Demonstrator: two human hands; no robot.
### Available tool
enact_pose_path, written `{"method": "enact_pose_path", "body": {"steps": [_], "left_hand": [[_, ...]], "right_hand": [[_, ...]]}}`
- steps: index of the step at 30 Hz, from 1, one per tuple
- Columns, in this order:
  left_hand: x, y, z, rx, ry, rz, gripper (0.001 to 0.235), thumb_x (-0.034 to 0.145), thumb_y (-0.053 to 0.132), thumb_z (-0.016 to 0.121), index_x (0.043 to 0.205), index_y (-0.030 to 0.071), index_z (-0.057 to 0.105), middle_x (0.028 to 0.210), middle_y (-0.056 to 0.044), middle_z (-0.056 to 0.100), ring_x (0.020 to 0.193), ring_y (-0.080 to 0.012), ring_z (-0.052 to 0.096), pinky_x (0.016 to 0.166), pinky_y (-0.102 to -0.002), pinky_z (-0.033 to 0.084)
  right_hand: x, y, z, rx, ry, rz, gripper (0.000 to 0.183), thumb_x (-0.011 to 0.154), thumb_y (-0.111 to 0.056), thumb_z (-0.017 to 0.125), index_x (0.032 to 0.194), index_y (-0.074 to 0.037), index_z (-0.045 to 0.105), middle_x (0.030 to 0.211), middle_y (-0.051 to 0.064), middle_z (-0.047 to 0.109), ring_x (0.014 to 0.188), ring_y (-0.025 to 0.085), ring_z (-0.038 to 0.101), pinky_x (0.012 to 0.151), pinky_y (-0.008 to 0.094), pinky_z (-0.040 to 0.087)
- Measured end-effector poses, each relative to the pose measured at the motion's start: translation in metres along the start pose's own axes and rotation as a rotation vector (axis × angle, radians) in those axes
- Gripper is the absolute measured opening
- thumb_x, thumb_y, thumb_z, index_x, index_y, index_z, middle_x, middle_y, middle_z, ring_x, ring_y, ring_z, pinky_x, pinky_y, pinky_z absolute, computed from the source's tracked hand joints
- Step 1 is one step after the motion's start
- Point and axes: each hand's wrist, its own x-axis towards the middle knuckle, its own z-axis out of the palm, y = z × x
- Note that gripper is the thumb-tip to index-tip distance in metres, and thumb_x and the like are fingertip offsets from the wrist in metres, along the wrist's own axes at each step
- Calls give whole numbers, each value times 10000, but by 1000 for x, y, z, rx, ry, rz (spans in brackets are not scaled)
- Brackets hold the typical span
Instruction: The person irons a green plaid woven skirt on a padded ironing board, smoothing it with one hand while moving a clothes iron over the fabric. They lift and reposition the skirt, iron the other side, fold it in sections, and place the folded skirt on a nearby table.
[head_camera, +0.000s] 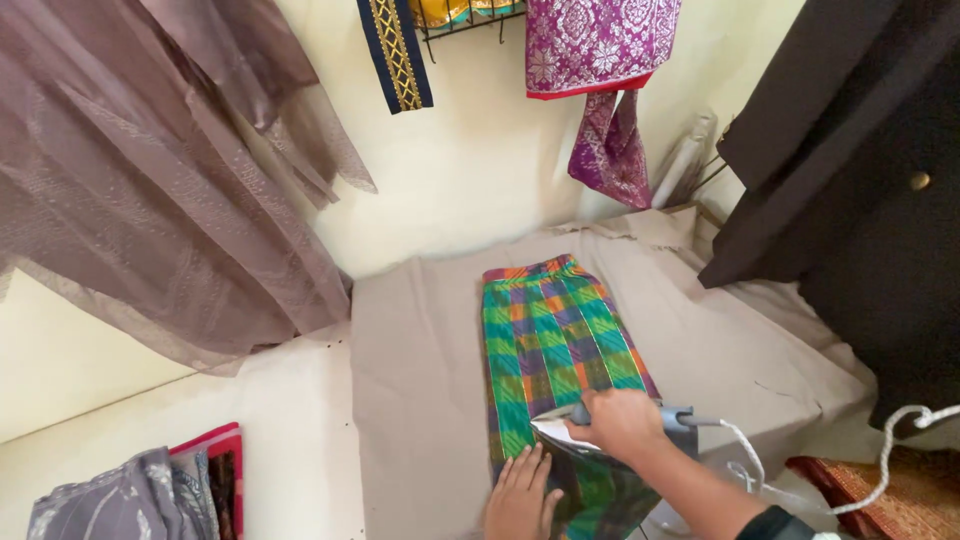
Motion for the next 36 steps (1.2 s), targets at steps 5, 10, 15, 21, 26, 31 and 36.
{"method": "enact_pose_path", "body": {"steps": [5, 10, 15, 21, 26, 31, 36], "left_hand": [[45, 9, -24, -5, -59, -61, 595, 1012, 329, 565, 1501, 9, 453, 1606, -160, 388, 1495, -319, 299, 1177, -491, 210], [93, 3, -33, 54, 3, -96, 587, 986, 325, 572, 1497, 51, 481, 1609, -138, 389, 1478, -347, 306, 1162, -542, 194], [120, 1, -54, 56, -53, -170, 579, 1022, 398, 490, 1512, 91, 463, 1625, -186, 326, 1493, -419, 215, 1160, -626, 110], [121, 2, -48, 45, -21, -185, 599, 1010, 390, 523, 1523, 84, 478, 1643, -179, 316, 1492, -413, 225, 1145, -608, 126], [126, 7, -56, 52, -58, -218, 595, 1011, 391, 516, 1524, 93, 465, 1639, -172, 317, 1486, -409, 227, 1141, -611, 128], [128, 15, -71, 31, -54, -239, 572, 1009, 370, 509, 1505, 88, 481, 1624, -172, 344, 1474, -405, 259, 1155, -602, 116], [119, 9, -59, 119, -68, -214, 590, 1023, 418, 472, 1529, 116, 449, 1653, -119, 315, 1499, -369, 232, 1180, -570, 108]], "right_hand": [[69, 1, -9, 9, -3, -75, 605, 825, -735, 615, 894, -141, 703, 799, 76, 756, 667, 326, 715, 625, 443, 562], [135, 1, -14, 39, -53, -126, 545, 803, -718, 651, 888, -181, 690, 845, 73, 754, 733, 330, 715, 684, 463, 567], [199, -6, -11, 60, 36, -59, 504, 802, -651, 634, 891, -161, 711, 767, 75, 748, 642, 327, 703, 623, 458, 568], [244, -16, -30, 74, -40, 37, 575, 848, -680, 628, 996, -134, 734, 850, 108, 761, 741, 318, 735, 659, 442, 593], [252, -16, -22, 64, -29, 19, 570, 843, -671, 628, 964, -127, 751, 835, 121, 759, 728, 329, 735, 659, 450, 592], [249, -17, -34, 64, -43, -18, 612, 871, -670, 590, 1011, -94, 745, 918, 152, 767, 841, 333, 741, 761, 444, 593], [230, -16, -63, 148, -241, 44, 527, 780, -573, 689, 957, -89, 799, 963, 110, 779, 849, 307, 741, 776, 426, 591]]}}
